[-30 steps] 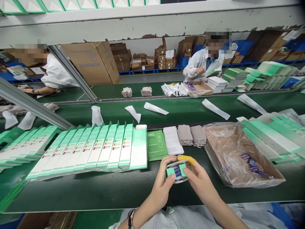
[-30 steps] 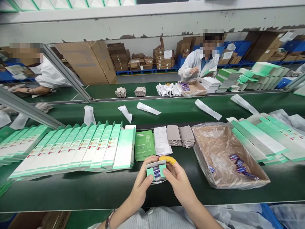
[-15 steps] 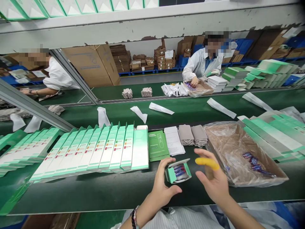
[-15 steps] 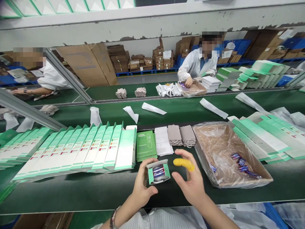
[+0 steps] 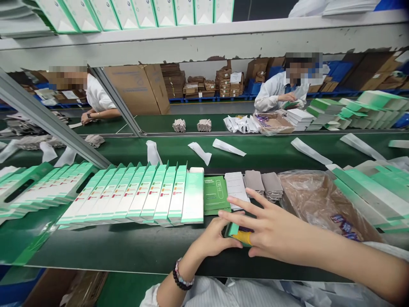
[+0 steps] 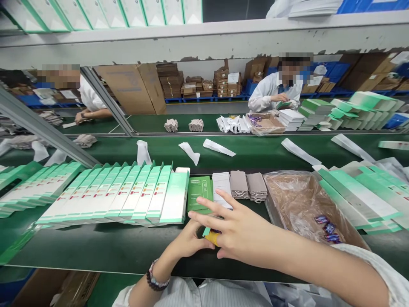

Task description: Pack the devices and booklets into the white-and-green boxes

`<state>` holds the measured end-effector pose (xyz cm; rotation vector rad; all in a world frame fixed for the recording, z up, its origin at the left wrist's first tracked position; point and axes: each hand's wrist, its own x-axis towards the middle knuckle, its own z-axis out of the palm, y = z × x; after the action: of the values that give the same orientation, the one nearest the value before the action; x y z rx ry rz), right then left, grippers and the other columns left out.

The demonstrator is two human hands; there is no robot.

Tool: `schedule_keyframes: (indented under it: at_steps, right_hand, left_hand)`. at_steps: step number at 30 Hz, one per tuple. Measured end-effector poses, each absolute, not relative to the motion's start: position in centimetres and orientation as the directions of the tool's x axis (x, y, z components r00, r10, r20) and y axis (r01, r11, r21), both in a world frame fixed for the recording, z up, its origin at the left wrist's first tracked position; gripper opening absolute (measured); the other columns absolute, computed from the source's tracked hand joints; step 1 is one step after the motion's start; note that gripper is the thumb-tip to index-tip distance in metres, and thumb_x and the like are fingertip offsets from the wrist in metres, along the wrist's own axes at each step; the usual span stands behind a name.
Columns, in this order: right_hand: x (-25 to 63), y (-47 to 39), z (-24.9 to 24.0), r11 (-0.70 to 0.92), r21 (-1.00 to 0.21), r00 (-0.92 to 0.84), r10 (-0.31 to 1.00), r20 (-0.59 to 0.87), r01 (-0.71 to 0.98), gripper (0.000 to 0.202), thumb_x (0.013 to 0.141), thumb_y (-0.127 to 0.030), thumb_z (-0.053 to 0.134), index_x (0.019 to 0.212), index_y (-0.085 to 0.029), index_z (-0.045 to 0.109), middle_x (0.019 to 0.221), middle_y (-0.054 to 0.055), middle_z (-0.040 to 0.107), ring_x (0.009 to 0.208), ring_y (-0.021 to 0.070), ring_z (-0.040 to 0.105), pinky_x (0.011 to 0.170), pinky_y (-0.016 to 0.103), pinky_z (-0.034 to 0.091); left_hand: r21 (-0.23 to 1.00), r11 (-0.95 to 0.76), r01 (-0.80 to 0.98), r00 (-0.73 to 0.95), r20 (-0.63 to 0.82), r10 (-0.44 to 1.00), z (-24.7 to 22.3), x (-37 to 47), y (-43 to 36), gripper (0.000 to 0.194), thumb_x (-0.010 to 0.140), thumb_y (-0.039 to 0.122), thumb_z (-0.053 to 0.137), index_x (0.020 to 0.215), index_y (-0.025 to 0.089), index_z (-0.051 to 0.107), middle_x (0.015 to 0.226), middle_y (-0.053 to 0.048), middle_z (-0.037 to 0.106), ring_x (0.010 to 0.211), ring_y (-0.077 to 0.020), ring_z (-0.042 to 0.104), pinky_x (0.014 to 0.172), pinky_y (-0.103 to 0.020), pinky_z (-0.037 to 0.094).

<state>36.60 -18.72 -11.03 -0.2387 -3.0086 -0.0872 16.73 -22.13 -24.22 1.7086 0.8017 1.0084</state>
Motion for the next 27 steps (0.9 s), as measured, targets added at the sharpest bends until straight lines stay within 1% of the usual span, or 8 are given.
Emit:
schedule_keyframes:
  at_steps: [8,14,16,18,20,22,24,27]
  right_hand:
    - [36.0,-18.2,-10.2,0.877,-0.438,-0.945,0.291,0.151,0.200,0.029,0.072,-0.015,0.080,0.095,-0.032,0.076,0.145,-0.004,0.051,0.143,0.0349,0.033,0.119,0.064,0.010]
    - [37.7,-19.5,-10.0,0.873,-0.421,-0.891,0.374,0.257,0.245,0.035,0.079,-0.016,0.073,0.108,-0.036,0.073,0.143,-0.004,0.053,0.142,0.0331,0.036,0.120,0.062,0.011]
    - [39.2,-20.7,-11.7,0.838,-0.411,-0.738,0.525,0.424,0.359,0.041,0.085,-0.018,0.068,0.121,-0.038,0.066,0.144,-0.002,0.053,0.141,0.0312,0.037,0.120,0.059,0.018]
    - [40.4,-22.0,-14.6,0.670,-0.554,-0.418,0.742,0.524,0.494,0.045,0.088,-0.020,0.063,0.130,-0.037,0.058,0.142,0.002,0.053,0.137,0.0298,0.042,0.117,0.057,0.028]
    - [40.6,-23.1,-17.9,0.406,-0.791,-0.169,0.913,0.370,0.458,0.045,0.092,-0.028,0.059,0.135,-0.034,0.051,0.141,0.006,0.053,0.131,0.0287,0.049,0.112,0.055,0.037]
    - [39.7,-23.7,-20.8,0.155,-0.951,-0.158,0.981,0.116,0.268,0.044,0.095,-0.038,0.055,0.137,-0.032,0.048,0.139,0.008,0.055,0.126,0.0270,0.055,0.108,0.050,0.043]
    - [38.3,-23.8,-22.5,-0.006,-0.999,-0.218,0.976,-0.017,0.052,0.041,0.095,-0.042,0.053,0.134,-0.030,0.052,0.134,0.009,0.060,0.124,0.0257,0.057,0.107,0.046,0.046]
    - [36.3,-23.3,-22.8,-0.057,-0.987,-0.227,0.974,-0.021,-0.152,0.036,0.091,-0.042,0.061,0.124,-0.029,0.059,0.127,0.008,0.065,0.121,0.0257,0.059,0.105,0.044,0.047]
  left_hand:
    - [0.949,-0.313,0.047,0.409,0.268,0.872,-24.2,16.9,-22.1,0.066,0.071,0.037,0.083,0.131,0.024,0.059,0.132,-0.009,0.065,0.126,-0.0339,0.056,0.106,-0.049,0.043]
    - [0.955,-0.295,0.026,0.357,0.266,0.895,-24.3,17.2,-22.4,0.064,0.074,0.036,0.081,0.132,0.026,0.058,0.132,-0.008,0.064,0.122,-0.0312,0.058,0.104,-0.045,0.044]
    - [0.966,-0.257,0.015,0.308,0.240,0.920,-24.6,17.5,-22.9,0.064,0.075,0.040,0.079,0.133,0.026,0.056,0.133,-0.009,0.063,0.122,-0.0312,0.057,0.104,-0.044,0.044]
    - [0.970,-0.240,-0.024,0.258,0.238,0.936,-25.0,17.8,-23.3,0.071,0.073,0.050,0.078,0.135,0.025,0.053,0.134,-0.011,0.060,0.125,-0.0327,0.054,0.106,-0.045,0.042]
    - [0.963,-0.251,-0.103,0.217,0.268,0.939,-25.1,18.1,-23.7,0.074,0.077,0.064,0.067,0.136,0.023,0.050,0.136,-0.013,0.055,0.128,-0.0341,0.050,0.108,-0.047,0.039]
    - [0.950,-0.254,-0.180,0.184,0.286,0.940,-24.7,18.5,-24.0,0.067,0.086,0.066,0.052,0.137,0.021,0.048,0.136,-0.014,0.053,0.129,-0.0340,0.048,0.109,-0.049,0.038]
    - [0.947,-0.230,-0.222,0.165,0.269,0.949,-23.9,19.1,-24.2,0.053,0.094,0.055,0.045,0.134,0.021,0.047,0.133,-0.014,0.054,0.126,-0.0323,0.049,0.107,-0.048,0.039]
    - [0.939,-0.244,-0.241,0.105,0.275,0.956,-23.0,20.2,-24.2,0.037,0.093,0.040,0.053,0.125,0.022,0.053,0.123,-0.010,0.058,0.117,-0.0287,0.054,0.101,-0.044,0.044]
